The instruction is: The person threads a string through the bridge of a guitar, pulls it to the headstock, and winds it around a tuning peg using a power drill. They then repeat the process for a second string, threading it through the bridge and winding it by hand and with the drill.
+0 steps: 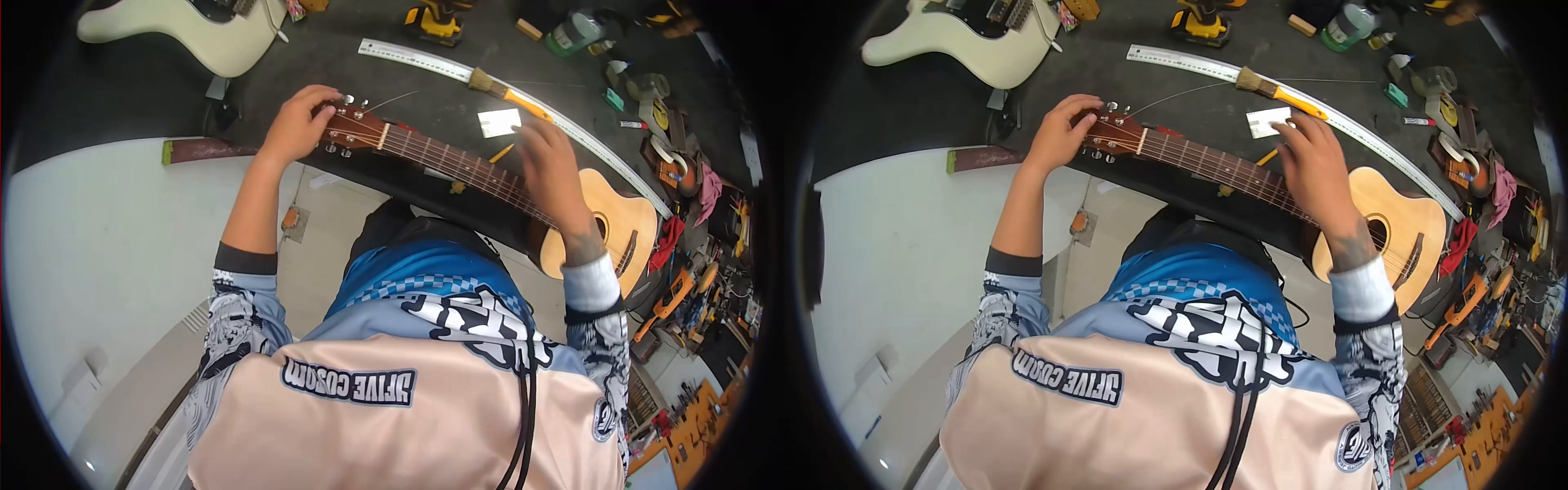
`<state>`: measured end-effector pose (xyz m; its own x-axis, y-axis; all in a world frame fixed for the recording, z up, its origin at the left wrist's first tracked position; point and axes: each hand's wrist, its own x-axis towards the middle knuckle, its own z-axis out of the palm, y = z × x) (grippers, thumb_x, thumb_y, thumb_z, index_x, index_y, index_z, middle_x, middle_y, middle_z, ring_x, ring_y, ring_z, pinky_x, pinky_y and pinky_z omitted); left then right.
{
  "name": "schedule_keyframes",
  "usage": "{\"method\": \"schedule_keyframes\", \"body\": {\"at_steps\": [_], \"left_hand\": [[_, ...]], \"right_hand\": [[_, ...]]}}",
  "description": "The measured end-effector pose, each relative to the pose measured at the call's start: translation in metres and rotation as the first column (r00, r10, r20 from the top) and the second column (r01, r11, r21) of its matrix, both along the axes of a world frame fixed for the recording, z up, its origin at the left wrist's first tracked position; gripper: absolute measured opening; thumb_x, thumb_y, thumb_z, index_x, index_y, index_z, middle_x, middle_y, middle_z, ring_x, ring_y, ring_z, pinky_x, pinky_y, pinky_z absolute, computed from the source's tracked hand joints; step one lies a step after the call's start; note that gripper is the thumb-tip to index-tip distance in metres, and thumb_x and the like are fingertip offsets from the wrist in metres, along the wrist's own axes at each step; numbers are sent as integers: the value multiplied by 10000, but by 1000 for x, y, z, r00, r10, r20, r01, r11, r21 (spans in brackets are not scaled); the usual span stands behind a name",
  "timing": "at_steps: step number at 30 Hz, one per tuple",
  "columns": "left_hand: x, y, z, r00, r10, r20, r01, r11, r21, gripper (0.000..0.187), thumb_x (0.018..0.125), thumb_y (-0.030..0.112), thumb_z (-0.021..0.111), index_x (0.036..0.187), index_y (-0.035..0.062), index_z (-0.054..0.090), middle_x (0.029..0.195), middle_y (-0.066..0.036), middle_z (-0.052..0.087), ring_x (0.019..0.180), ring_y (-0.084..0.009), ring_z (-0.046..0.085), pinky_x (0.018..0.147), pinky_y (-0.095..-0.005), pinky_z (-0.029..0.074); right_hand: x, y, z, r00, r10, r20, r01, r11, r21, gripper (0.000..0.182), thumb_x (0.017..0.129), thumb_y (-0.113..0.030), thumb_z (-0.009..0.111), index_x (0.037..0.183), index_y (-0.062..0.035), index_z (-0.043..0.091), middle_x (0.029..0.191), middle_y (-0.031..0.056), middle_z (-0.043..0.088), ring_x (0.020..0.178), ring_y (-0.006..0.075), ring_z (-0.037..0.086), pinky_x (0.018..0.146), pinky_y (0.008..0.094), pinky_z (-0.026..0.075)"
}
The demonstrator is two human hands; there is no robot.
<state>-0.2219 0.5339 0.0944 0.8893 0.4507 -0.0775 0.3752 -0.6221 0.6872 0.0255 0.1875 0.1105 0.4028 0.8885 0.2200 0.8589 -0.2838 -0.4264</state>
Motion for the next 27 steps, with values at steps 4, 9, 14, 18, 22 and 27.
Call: {"method": "schedule_keyframes", "body": {"at_steps": [4,9,14,18,22,27], "left_hand": [[-6,-1,-19,994,-96,58,95,995,24,250,955,65,634,1196,49,699,1270,-111,673,1200,-294,635,1073,-408,468],[-2,1,-28,979,-203,18,200,975,92,289,964,104,619,1245,108,686,1301,-74,664,1278,-277,583,1212,-525,274],[2,17,-24,963,-269,-22,269,963,15,249,962,119,629,1204,105,685,1313,-62,661,1290,-271,575,1226,-546,245],[0,20,-25,962,-273,13,273,962,-5,238,952,153,663,1182,98,691,1297,-55,670,1282,-271,581,1222,-547,252],[-5,23,-27,974,-223,37,222,975,15,264,942,182,691,1193,100,695,1295,-48,673,1307,-269,569,1214,-550,263],[-6,20,-29,979,-199,50,200,980,-17,273,939,191,697,1201,111,701,1310,-47,668,1329,-269,557,1211,-557,261]], "right_hand": [[-4,103,-33,988,154,-19,-154,987,-52,402,893,-57,670,1292,-104,656,1290,117,630,1228,330,575,1035,437,475],[-10,160,-69,967,251,42,-237,949,-210,422,916,-99,657,1337,-125,639,1321,84,624,1266,299,554,1054,434,468],[-5,161,-67,955,285,76,-240,900,-364,243,926,-174,674,1159,-113,708,1236,41,667,1226,261,572,1069,424,442],[-7,151,-57,962,246,114,-200,927,-316,171,933,-186,669,1076,-105,715,1164,40,689,1196,253,585,1080,436,429],[-3,143,-52,958,227,175,-170,942,-288,139,933,-177,664,1035,-93,704,1118,47,699,1175,260,596,1092,451,421],[-4,128,-32,959,197,203,-132,947,-294,122,932,-173,664,1015,-89,695,1103,49,696,1165,267,605,1113,461,410]]}}
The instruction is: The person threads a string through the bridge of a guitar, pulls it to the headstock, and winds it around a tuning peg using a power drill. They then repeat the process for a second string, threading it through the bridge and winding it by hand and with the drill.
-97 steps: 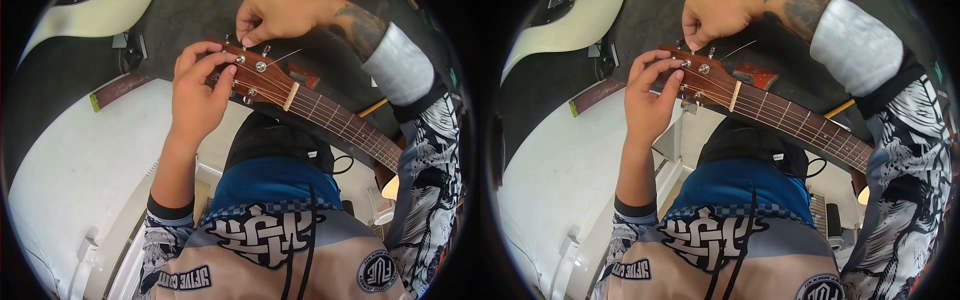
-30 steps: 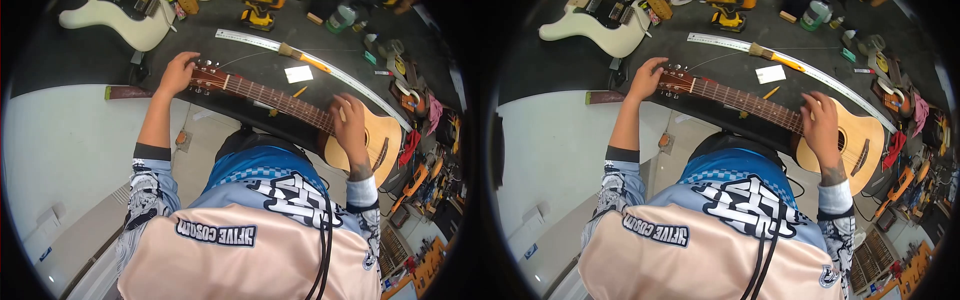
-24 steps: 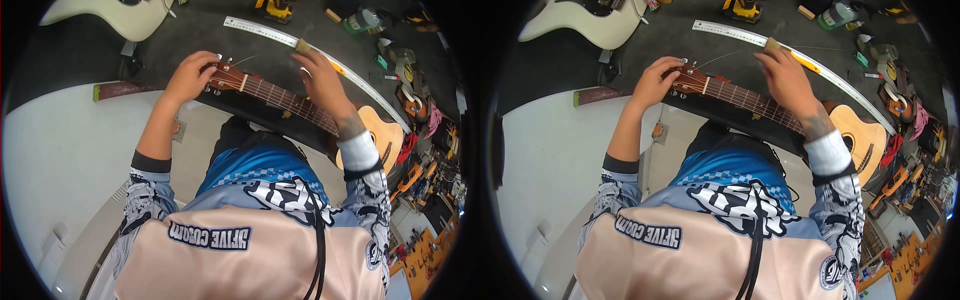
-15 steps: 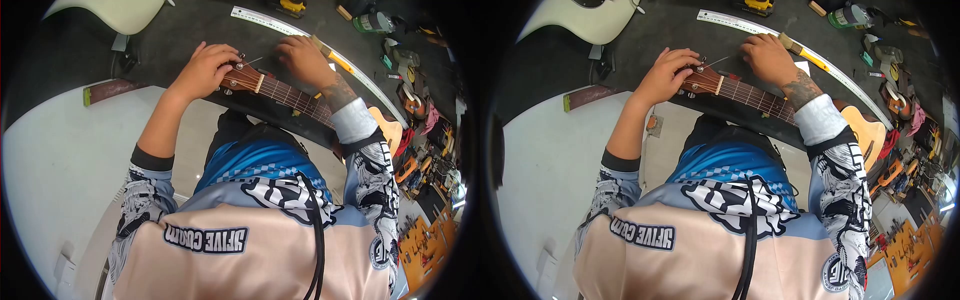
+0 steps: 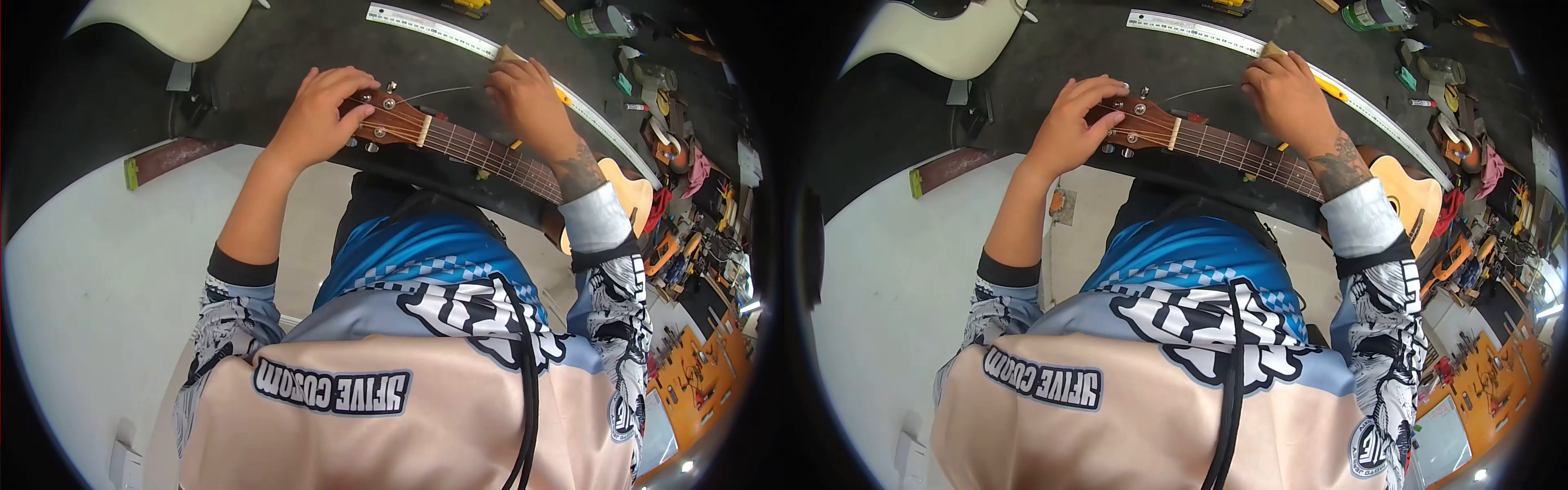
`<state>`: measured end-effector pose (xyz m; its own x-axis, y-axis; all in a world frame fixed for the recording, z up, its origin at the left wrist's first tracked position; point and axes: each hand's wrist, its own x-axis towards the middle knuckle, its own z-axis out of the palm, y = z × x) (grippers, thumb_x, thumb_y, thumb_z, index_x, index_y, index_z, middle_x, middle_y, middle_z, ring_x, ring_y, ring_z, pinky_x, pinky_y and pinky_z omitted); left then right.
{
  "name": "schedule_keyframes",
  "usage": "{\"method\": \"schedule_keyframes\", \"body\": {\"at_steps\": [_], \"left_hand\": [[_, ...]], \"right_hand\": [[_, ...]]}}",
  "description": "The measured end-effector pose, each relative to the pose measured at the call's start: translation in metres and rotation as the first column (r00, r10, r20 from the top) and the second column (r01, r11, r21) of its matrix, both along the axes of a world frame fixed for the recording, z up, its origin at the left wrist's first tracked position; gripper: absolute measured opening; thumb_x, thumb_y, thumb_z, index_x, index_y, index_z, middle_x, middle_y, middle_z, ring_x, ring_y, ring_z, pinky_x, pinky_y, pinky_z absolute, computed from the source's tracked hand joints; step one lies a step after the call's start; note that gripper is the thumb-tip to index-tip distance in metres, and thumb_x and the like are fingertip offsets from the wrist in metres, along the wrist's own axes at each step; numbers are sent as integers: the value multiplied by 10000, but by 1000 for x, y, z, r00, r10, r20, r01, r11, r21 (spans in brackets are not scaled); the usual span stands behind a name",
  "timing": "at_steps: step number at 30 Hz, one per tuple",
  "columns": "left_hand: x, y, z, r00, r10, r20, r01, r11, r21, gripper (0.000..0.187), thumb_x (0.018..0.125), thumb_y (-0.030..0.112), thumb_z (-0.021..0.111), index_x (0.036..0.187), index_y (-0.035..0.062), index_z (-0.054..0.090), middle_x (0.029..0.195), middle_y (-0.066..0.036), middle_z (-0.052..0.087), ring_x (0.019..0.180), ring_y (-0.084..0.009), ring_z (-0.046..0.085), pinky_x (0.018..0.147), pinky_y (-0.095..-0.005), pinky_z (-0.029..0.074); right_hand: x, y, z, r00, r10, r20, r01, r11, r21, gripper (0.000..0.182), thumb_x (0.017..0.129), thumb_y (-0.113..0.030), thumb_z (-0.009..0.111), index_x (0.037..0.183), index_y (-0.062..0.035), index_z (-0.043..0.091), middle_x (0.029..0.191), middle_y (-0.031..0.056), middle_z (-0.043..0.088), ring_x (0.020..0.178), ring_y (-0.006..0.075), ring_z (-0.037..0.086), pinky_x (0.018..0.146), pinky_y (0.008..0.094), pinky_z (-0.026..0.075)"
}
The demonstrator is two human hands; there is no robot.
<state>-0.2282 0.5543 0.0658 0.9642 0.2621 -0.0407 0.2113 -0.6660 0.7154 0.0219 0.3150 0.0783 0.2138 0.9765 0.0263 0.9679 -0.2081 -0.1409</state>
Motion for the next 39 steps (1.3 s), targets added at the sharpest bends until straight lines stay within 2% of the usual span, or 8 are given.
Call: {"method": "schedule_keyframes", "body": {"at_steps": [8,15,19,22,28,32,35,39], "left_hand": [[9,-5,-4,996,-86,6,86,996,34,248,944,211,688,1176,132,725,1306,-26,671,1328,-261,551,1217,-571,251],[11,-3,-7,995,-100,12,99,995,20,219,943,210,683,1141,134,740,1288,-24,675,1271,-260,587,1219,-557,258],[14,0,-4,991,-135,9,135,991,-2,219,945,203,676,1144,132,734,1312,-32,658,1255,-261,596,1223,-557,249],[19,8,-7,969,-243,32,241,968,68,213,935,187,684,1132,117,727,1331,-41,641,1222,-267,611,1188,-503,333],[44,36,-3,885,-465,-19,457,877,-149,186,902,150,719,1077,88,725,1311,-52,643,1147,-261,641,975,-377,519],[45,40,-4,886,-464,-26,450,871,-196,188,881,156,750,1058,93,754,1290,-60,664,1145,-261,651,976,-370,527],[40,41,-9,882,-465,74,471,879,-81,214,877,178,761,1077,104,769,1258,-63,690,1160,-269,651,985,-375,527],[34,39,-11,899,-429,84,435,898,-66,226,887,182,752,1100,110,771,1218,-61,711,1155,-278,657,983,-381,532]], "right_hand": [[-1,-43,67,981,-52,188,52,999,8,124,907,-139,685,1020,-90,682,1120,33,696,1184,239,617,1123,480,405],[-23,-94,126,956,-138,257,138,990,18,140,877,-63,709,1016,-77,698,998,49,687,1030,242,663,1090,471,433],[-35,-114,153,956,-173,238,178,984,-1,197,867,-28,707,1062,-58,709,902,70,651,928,263,650,1054,474,461],[-44,-124,164,957,-215,192,222,975,-15,219,861,-14,708,1077,-48,711,882,81,646,886,281,641,1022,472,485],[-50,-139,152,923,-379,63,381,924,-39,171,911,-13,692,1078,-34,721,886,102,643,852,275,634,843,396,512],[-52,-144,138,881,-465,-87,463,885,-43,149,951,-34,676,1093,-25,718,911,104,651,829,252,642,744,350,514],[-51,-146,132,865,-488,-121,482,873,-77,140,969,-52,668,1096,-17,714,918,101,653,797,224,652,706,337,516],[-45,-156,130,806,-566,-170,556,824,-108,145,987,-57,655,1113,-6,706,950,100,672,803,184,659,713,303,517]]}}
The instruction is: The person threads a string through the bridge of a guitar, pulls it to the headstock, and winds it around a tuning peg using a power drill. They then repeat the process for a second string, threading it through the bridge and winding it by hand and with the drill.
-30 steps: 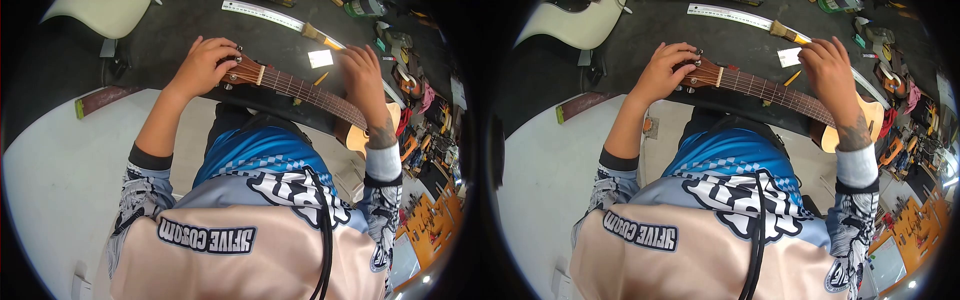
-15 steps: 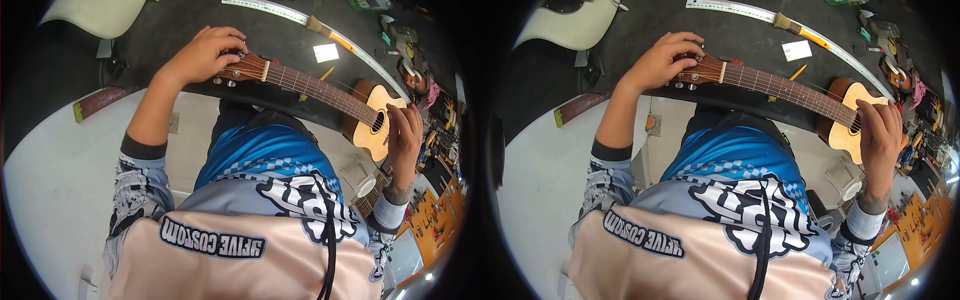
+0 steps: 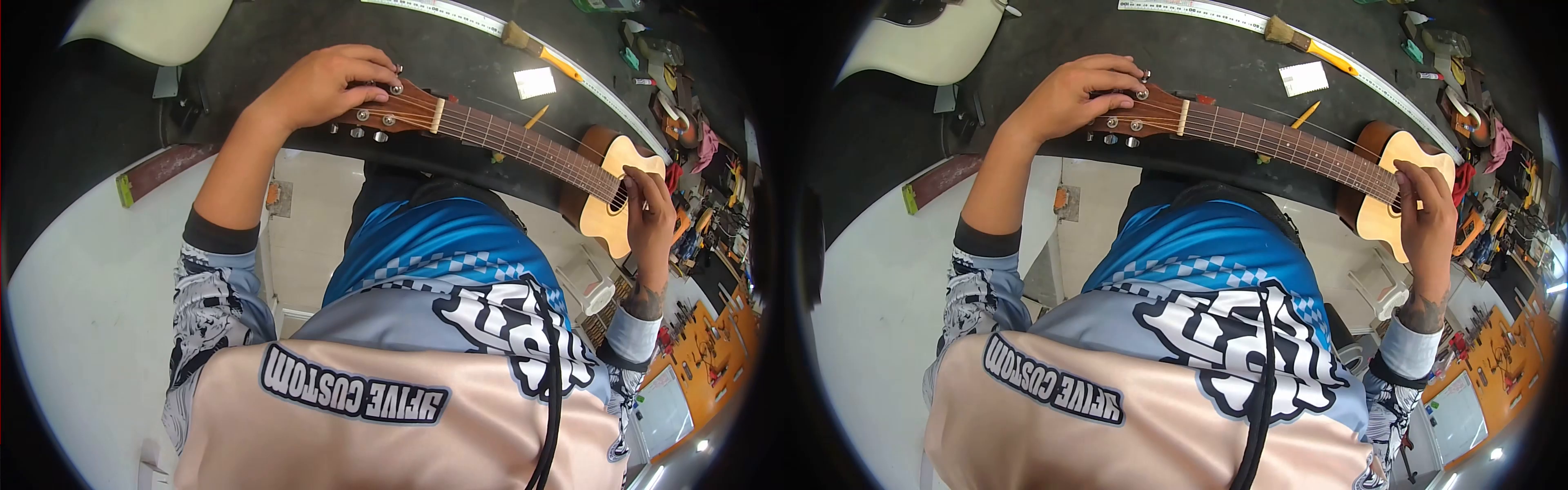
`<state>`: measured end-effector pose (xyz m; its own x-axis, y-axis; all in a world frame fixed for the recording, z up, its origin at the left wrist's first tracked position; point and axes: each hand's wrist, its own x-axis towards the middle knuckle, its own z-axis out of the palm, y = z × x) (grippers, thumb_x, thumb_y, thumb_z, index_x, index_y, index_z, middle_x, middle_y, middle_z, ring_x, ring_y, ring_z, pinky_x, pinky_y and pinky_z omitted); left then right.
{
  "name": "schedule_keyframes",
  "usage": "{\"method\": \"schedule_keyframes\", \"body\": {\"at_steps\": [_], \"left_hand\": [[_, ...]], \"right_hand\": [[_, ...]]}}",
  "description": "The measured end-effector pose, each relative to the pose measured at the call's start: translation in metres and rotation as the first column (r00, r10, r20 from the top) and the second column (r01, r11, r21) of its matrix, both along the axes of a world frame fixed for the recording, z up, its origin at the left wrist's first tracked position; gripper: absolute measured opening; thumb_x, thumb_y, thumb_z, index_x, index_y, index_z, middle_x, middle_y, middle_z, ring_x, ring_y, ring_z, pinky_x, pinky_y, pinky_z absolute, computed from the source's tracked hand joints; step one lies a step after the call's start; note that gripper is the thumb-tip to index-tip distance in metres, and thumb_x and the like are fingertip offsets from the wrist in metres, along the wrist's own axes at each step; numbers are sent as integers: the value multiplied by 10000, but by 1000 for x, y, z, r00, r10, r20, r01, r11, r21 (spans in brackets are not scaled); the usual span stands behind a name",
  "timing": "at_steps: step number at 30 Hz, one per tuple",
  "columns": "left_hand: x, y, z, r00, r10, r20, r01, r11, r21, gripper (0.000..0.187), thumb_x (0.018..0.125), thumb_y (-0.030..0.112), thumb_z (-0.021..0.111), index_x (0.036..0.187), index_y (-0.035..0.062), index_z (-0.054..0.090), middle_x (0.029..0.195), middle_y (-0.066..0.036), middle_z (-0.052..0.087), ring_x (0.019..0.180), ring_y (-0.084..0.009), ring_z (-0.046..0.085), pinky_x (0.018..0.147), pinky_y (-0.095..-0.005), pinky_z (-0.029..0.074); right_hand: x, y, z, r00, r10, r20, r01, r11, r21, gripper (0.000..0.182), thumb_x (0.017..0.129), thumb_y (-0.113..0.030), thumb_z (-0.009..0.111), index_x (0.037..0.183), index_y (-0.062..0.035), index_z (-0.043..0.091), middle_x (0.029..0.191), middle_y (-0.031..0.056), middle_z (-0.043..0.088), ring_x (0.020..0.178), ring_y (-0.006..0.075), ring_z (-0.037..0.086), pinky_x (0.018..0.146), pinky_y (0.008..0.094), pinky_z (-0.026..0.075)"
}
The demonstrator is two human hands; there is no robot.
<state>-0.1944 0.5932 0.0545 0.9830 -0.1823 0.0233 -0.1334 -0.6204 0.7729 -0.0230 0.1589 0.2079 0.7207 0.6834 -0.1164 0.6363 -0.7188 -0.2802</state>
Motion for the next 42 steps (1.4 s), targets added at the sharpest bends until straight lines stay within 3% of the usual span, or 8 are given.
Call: {"method": "schedule_keyframes", "body": {"at_steps": [5,18,21,28,29,35,37,42], "left_hand": [[-4,-6,3,999,37,14,-38,997,60,219,897,173,738,1104,109,769,1202,-54,714,1121,-268,669,962,-376,541],[-4,-8,5,999,45,-5,-44,998,47,210,907,155,720,1107,102,753,1185,-78,710,1116,-283,660,952,-384,538],[-5,-9,7,999,47,0,-47,997,63,212,910,160,718,1112,103,748,1189,-77,707,1129,-282,653,959,-384,532],[-3,-11,15,998,28,-48,-23,995,97,234,917,151,707,1145,105,730,1229,-75,682,1141,-287,645,972,-384,522],[-3,-12,16,998,26,-50,-21,995,102,239,917,146,705,1152,103,726,1232,-75,679,1143,-290,644,974,-386,521],[-1,-18,23,991,79,-105,-77,997,17,324,898,83,704,1220,46,695,1285,-161,659,1232,-338,613,1067,-399,470],[0,-22,25,990,76,-123,-64,993,98,321,901,88,706,1218,40,691,1286,-161,657,1295,-338,582,1076,-400,466],[11,-56,42,990,134,35,-137,980,146,329,904,49,710,1231,24,685,1314,-144,644,1341,-335,552,1074,-418,464]], "right_hand": [[14,-31,13,989,-149,-2,149,989,-19,156,1006,-66,642,1132,3,700,992,97,695,863,158,649,767,278,501],[57,-110,55,953,-218,212,212,976,47,244,1043,-136,627,1238,-18,713,1101,38,719,967,77,631,855,220,484],[68,-141,49,940,-319,121,300,942,150,235,1039,-156,636,1208,-23,730,1065,35,731,984,81,649,868,230,497],[55,-209,22,864,-497,80,498,867,3,256,1037,-198,646,1204,-22,730,1054,34,741,974,67,642,879,234,499],[53,-224,16,861,-508,-25,508,859,64,246,1039,-185,640,1193,-14,727,1062,31,735,958,69,634,873,232,496],[0,-242,-2,834,-548,-62,551,833,49,191,1006,-126,670,1147,-13,732,1001,40,726,940,99,643,844,250,502],[-14,-240,2,803,-595,19,595,803,-37,176,988,-110,682,1130,-21,734,976,82,732,922,142,675,840,269,514],[-24,-261,-10,851,-514,106,508,857,82,140,952,-91,685,1057,-10,728,1003,151,730,941,311,704,836,354,539]]}}
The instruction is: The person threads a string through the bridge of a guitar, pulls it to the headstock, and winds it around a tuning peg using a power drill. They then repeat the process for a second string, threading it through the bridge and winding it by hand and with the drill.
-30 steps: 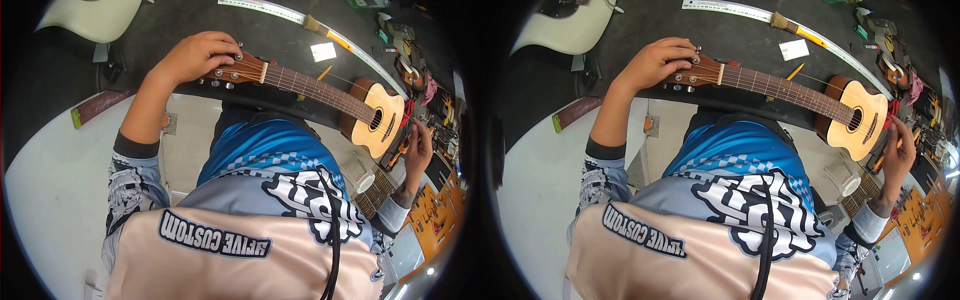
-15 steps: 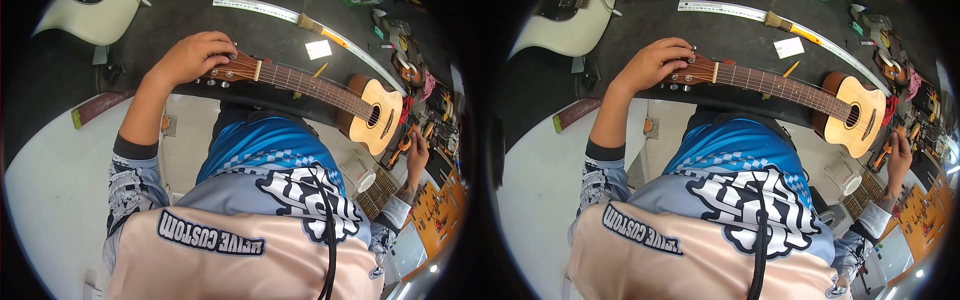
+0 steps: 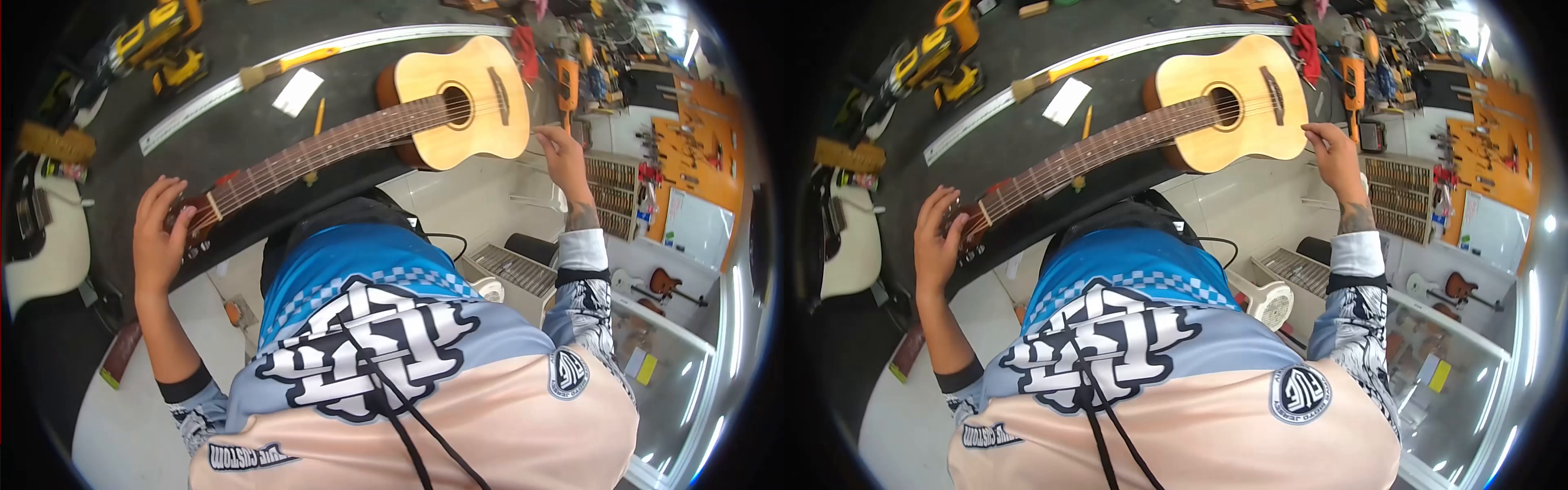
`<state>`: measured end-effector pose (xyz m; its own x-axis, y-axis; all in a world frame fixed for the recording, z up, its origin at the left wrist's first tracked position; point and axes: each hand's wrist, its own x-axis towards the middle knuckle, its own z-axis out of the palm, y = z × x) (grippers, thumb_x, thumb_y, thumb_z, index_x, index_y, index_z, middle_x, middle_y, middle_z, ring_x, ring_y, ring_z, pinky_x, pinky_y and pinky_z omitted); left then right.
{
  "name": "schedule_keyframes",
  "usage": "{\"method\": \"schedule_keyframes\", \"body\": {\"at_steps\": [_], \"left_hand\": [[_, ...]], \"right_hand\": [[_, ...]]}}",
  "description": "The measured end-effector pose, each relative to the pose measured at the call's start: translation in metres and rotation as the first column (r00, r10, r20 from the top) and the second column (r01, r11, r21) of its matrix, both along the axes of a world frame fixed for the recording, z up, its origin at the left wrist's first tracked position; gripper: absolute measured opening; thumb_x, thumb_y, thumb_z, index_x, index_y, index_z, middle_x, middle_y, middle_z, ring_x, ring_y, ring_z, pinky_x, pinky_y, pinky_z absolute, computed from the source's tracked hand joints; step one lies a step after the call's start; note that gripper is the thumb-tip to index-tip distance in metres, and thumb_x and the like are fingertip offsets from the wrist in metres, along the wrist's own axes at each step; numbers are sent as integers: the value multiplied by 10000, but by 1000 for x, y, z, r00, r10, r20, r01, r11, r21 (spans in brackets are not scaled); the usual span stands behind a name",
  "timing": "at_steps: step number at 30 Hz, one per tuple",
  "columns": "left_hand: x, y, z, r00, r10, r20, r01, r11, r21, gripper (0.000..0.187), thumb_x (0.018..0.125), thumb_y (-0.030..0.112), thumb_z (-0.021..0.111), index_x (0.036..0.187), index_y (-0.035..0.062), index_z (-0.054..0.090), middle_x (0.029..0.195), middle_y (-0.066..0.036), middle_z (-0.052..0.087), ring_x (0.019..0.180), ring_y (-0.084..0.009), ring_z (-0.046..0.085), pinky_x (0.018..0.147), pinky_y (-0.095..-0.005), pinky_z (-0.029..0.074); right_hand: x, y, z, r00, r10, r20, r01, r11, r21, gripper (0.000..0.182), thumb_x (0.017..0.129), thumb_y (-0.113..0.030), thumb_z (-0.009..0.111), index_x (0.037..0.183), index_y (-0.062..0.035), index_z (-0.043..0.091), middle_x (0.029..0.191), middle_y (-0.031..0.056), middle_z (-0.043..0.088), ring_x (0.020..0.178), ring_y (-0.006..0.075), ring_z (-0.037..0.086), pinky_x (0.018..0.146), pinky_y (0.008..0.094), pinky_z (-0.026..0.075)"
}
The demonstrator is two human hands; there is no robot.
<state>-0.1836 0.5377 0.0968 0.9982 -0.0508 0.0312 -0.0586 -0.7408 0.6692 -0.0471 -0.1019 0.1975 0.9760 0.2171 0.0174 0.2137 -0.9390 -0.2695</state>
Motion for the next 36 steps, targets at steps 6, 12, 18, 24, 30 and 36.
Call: {"method": "schedule_keyframes", "body": {"at_steps": [6,12,18,24,30,36], "left_hand": [[35,-107,30,995,-11,104,21,995,-95,352,870,27,743,1219,39,695,1280,-128,661,1331,-342,562,1037,-417,481],[100,-263,32,948,-208,242,221,975,-30,374,830,92,791,1189,52,694,1174,-141,681,1201,-377,614,1022,-444,480],[192,-448,20,954,-202,222,201,979,26,340,857,175,766,1172,62,701,1059,-134,689,1023,-334,652,880,-442,524],[237,-518,-6,993,-84,87,80,996,49,179,897,170,730,1019,40,743,917,-110,704,874,-311,681,787,-425,539],[241,-530,-20,989,29,143,-20,998,-67,115,913,129,713,929,19,741,830,-121,695,782,-318,676,710,-409,541],[239,-541,-28,963,112,245,-92,992,-91,61,883,84,735,900,25,736,782,-101,680,721,-287,647,672,-395,517]], "right_hand": [[16,-29,-7,986,91,139,-87,996,-32,132,927,-63,681,1040,-15,728,1011,121,717,934,328,684,818,387,541],[63,-38,-42,950,227,212,-255,961,111,210,859,5,683,1053,-54,740,1046,98,701,935,307,687,783,382,557],[124,-61,-93,859,400,318,-472,860,194,319,741,28,696,1039,-70,752,988,80,694,946,275,675,800,387,563],[157,-79,-112,836,452,311,-545,745,384,324,735,52,694,1039,-50,738,977,82,706,906,271,670,786,384,554],[168,-89,-127,856,459,238,-504,638,581,245,799,28,734,1032,-47,726,907,86,722,838,271,689,739,368,563],[175,-90,-132,858,455,236,-492,602,628,233,817,20,735,1035,-63,729,886,87,729,811,269,701,720,365,565]]}}
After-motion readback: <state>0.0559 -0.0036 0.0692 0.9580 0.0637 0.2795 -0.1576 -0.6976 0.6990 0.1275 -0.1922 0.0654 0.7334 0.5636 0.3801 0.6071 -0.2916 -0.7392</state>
